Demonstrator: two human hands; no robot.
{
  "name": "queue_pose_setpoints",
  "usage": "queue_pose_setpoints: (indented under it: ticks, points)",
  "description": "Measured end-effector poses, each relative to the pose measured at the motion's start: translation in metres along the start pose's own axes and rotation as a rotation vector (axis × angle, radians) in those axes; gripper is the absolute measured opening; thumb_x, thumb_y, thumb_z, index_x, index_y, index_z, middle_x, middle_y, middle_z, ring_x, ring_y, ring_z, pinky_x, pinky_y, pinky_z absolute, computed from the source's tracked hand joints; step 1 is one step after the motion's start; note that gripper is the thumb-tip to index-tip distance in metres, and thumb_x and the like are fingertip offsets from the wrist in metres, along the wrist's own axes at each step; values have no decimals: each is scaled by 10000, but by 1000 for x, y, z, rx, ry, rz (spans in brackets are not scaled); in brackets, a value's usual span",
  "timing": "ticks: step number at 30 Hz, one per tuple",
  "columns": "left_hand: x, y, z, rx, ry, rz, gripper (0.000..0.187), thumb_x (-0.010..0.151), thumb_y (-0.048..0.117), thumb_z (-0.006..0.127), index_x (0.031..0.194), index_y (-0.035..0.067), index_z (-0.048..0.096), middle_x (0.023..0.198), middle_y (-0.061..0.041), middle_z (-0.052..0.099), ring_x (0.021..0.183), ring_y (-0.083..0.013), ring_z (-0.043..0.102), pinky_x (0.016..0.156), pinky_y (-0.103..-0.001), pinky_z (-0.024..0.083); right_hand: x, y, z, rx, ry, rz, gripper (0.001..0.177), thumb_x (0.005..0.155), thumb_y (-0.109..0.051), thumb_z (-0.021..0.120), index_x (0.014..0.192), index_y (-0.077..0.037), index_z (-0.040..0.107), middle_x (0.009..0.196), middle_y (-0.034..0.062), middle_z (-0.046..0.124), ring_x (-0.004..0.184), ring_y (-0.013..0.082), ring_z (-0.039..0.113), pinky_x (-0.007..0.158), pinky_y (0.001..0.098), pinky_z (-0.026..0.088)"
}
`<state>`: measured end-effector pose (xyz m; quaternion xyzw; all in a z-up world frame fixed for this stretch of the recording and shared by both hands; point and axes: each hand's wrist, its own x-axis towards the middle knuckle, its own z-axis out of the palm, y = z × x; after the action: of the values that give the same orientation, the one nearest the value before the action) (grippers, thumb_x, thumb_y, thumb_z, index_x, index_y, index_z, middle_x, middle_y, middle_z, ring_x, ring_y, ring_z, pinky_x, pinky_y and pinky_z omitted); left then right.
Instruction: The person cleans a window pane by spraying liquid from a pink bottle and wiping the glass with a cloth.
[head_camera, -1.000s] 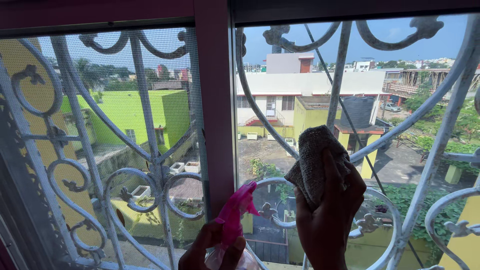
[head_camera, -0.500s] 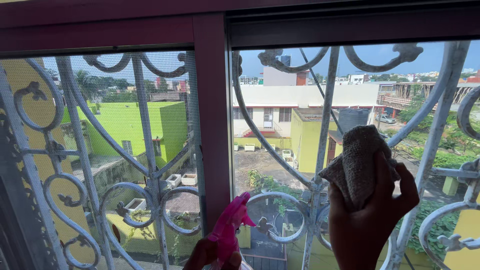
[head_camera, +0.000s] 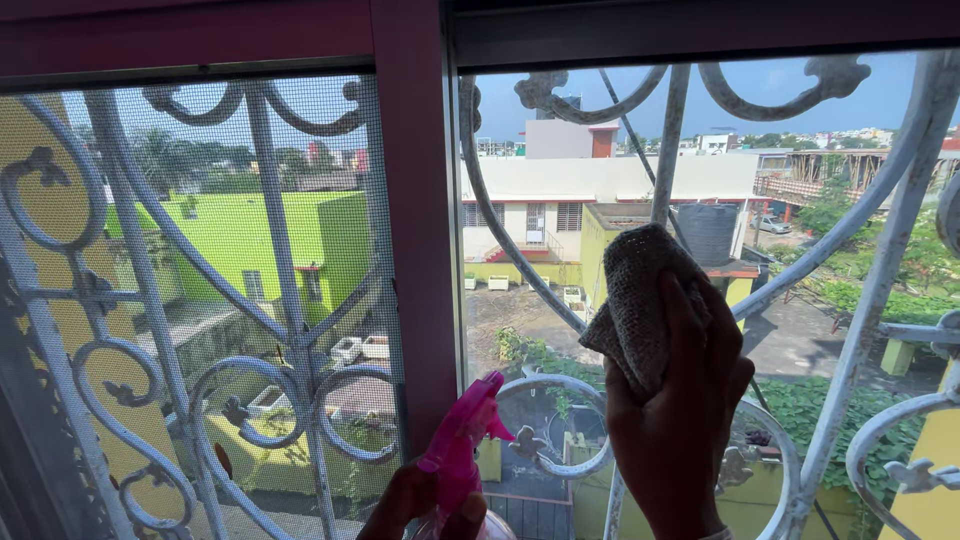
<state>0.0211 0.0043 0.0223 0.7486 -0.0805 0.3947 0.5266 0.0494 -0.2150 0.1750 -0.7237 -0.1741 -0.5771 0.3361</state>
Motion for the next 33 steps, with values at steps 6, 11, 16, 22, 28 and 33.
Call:
queue_pose_setpoints:
  ticks: [6, 11, 16, 22, 28, 33]
  points:
    - [1, -6, 4, -53, -3, 43, 578, 863, 427, 708, 1328, 104, 593, 1138, -80, 705, 1005, -202, 751, 973, -388, 578, 3, 1, -7, 43, -56, -69, 849, 745, -81, 798, 1516, -107, 446, 1554, 182, 433, 1442, 370, 415, 1121, 503, 327]
    - [5, -6, 13, -105, -7, 73, 583, 871, 432, 696, 1339, 103, 584, 1160, -84, 692, 1008, -206, 747, 976, -390, 575, 14, 13, -21, 142, -172, -100, 901, 662, -90, 860, 1470, -114, 464, 1533, 181, 426, 1416, 387, 411, 1096, 503, 345]
    - [9, -2, 20, -141, -24, 95, 587, 879, 437, 685, 1350, 102, 576, 1181, -88, 679, 1011, -209, 743, 978, -392, 571, 12, 14, -32, 173, -5, 73, 875, 690, -26, 820, 1486, -105, 466, 1556, 189, 373, 1457, 397, 418, 1181, 493, 397]
    - [17, -8, 21, -208, -54, 138, 593, 889, 443, 671, 1362, 102, 566, 1208, -92, 663, 1014, -214, 739, 981, -394, 567, 16, 18, -26, 108, 170, 127, 842, 779, -54, 821, 1533, -68, 447, 1577, 222, 328, 1460, 430, 411, 1203, 499, 382]
    - [53, -12, 25, -263, -77, 213, 599, 899, 449, 657, 1375, 101, 555, 1234, -97, 647, 1017, -218, 735, 983, -396, 563, 26, 21, -9, -16, 149, 35, 852, 723, -116, 823, 1494, -73, 463, 1515, 182, 492, 1400, 381, 471, 1102, 516, 348]
    - [59, -16, 32, -305, -102, 241, 604, 907, 454, 646, 1386, 100, 547, 1256, -100, 634, 1020, -222, 732, 986, -397, 559, 20, 14, -5, -5, 97, 33, 842, 712, -111, 819, 1482, -90, 479, 1501, 177, 499, 1379, 361, 487, 1059, 498, 357]
